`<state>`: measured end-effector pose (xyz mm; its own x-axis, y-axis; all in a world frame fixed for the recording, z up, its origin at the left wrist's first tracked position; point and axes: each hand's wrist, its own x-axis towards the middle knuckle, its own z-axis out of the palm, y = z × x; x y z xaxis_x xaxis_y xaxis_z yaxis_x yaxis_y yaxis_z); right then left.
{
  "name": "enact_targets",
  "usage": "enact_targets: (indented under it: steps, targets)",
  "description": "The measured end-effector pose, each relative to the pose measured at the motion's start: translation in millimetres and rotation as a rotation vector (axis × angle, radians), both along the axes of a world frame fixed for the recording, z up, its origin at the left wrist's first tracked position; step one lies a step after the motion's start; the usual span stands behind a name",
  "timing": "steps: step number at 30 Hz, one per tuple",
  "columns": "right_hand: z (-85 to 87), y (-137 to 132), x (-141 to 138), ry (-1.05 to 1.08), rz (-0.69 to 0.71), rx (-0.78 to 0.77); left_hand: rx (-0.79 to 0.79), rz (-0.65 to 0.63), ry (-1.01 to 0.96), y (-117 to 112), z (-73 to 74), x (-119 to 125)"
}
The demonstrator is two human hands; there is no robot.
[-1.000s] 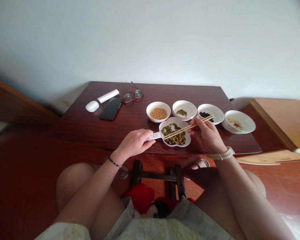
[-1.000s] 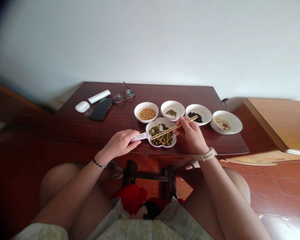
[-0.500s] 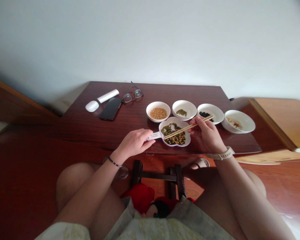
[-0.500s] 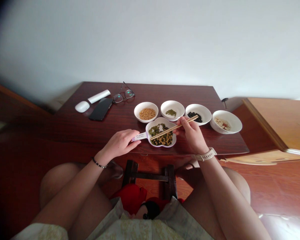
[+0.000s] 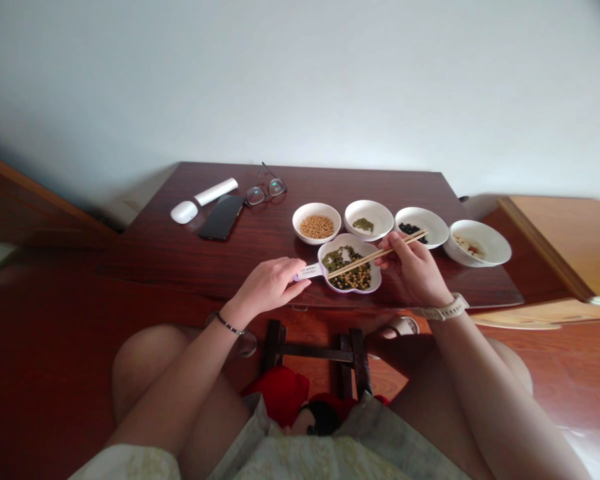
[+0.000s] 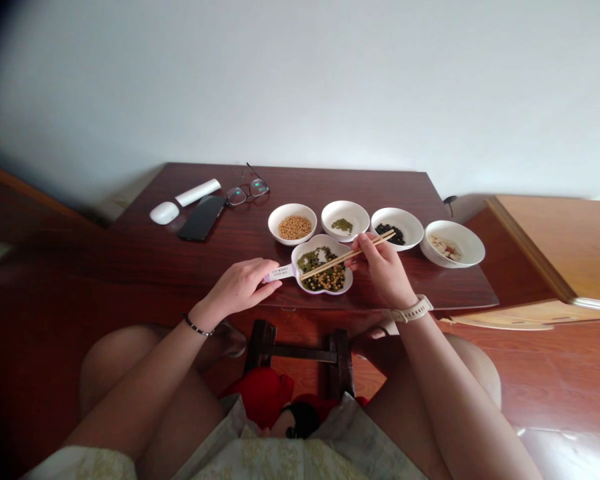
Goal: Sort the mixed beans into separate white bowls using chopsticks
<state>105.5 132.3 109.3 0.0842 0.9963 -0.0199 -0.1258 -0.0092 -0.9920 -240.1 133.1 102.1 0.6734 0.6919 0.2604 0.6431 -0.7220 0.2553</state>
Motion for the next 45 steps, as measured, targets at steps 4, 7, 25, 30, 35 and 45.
enact_targets:
  steps: [4,7,25,30,35,45]
  targets:
    - [0.7,-0.4,-1.0,-0.012,-0.006,0.007,-0.008,-0.002,-0.011,0.4,-0.1,0.0]
    - [0.6,-0.3,-0.9,-0.012,-0.010,0.000,-0.009,-0.002,-0.014,0.4,0.5,0.4]
    - [7.1,-0.6,0.4,0.096,0.014,-0.036,-0.009,-0.004,-0.012,0.2,-0.6,-0.1]
    - [6.0,0.8,3.8,0.125,-0.012,-0.065,-0.006,-0.006,-0.008,0.3,0.0,-0.1]
    - [6.1,1.6,6.2,0.138,-0.041,-0.041,-0.002,-0.008,-0.009,0.6,-0.4,-0.6]
    - [1.0,1.6,5.4,0.106,0.041,-0.071,-0.009,0.001,0.005,0.5,-1.0,-0.4]
